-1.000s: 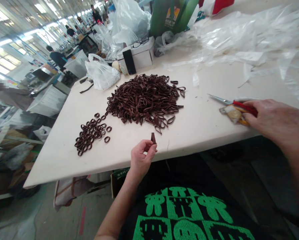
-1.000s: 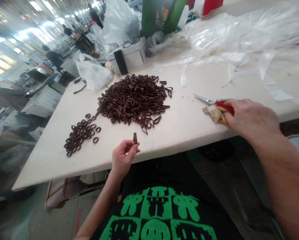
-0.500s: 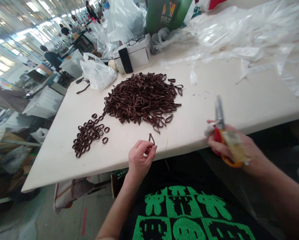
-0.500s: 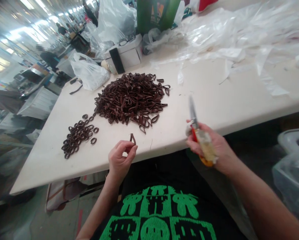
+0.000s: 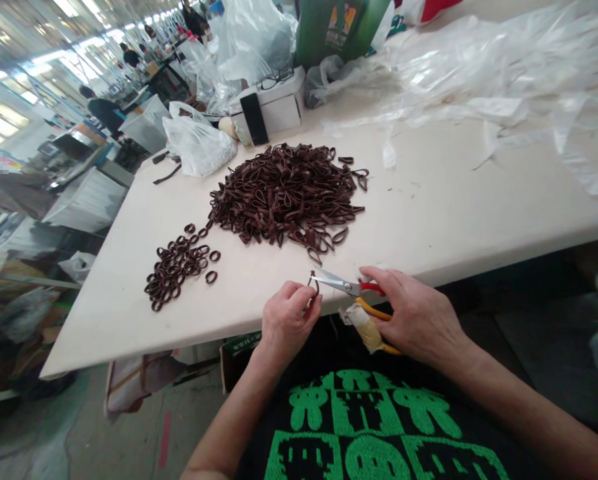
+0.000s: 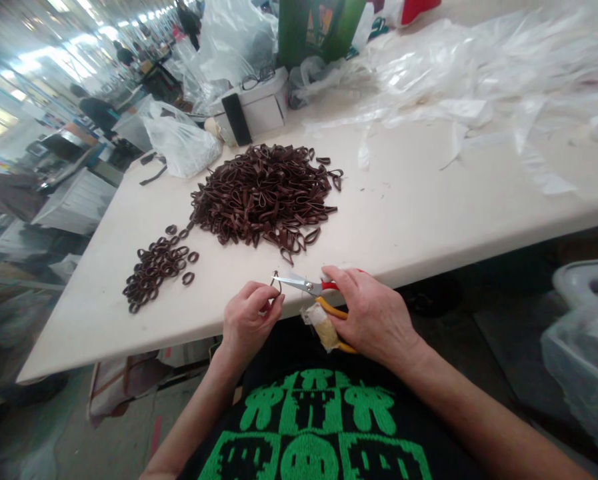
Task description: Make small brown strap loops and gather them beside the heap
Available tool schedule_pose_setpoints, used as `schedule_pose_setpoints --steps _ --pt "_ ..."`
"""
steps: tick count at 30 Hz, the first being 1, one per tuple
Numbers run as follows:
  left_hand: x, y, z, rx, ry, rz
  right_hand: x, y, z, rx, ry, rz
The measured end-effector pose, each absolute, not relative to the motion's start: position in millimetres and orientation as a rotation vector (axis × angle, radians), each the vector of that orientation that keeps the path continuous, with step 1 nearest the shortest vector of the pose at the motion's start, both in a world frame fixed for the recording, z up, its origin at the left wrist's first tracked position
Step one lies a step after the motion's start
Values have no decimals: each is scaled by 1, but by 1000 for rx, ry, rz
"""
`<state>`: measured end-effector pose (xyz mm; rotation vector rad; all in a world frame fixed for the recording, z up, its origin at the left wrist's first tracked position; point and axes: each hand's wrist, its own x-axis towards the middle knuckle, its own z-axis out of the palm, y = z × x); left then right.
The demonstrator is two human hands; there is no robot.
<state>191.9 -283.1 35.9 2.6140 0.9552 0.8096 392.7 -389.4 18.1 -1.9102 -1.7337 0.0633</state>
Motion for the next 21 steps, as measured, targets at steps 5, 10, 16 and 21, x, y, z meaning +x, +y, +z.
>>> schedule_pose_setpoints --steps 5,10,16,21 --pt "191 -284 37 2769 930 679 392 -386 21 -1939 -1806 -59" --pt "191 -282 41 2884 918 565 394 -386 26 -1964 -1883 -170" --pt "189 -279 41 2985 874 355 397 -389 30 -1972 -1969 -245" --pt "188 -278 42 3034 852 239 397 -390 35 -1944 -2028 -311"
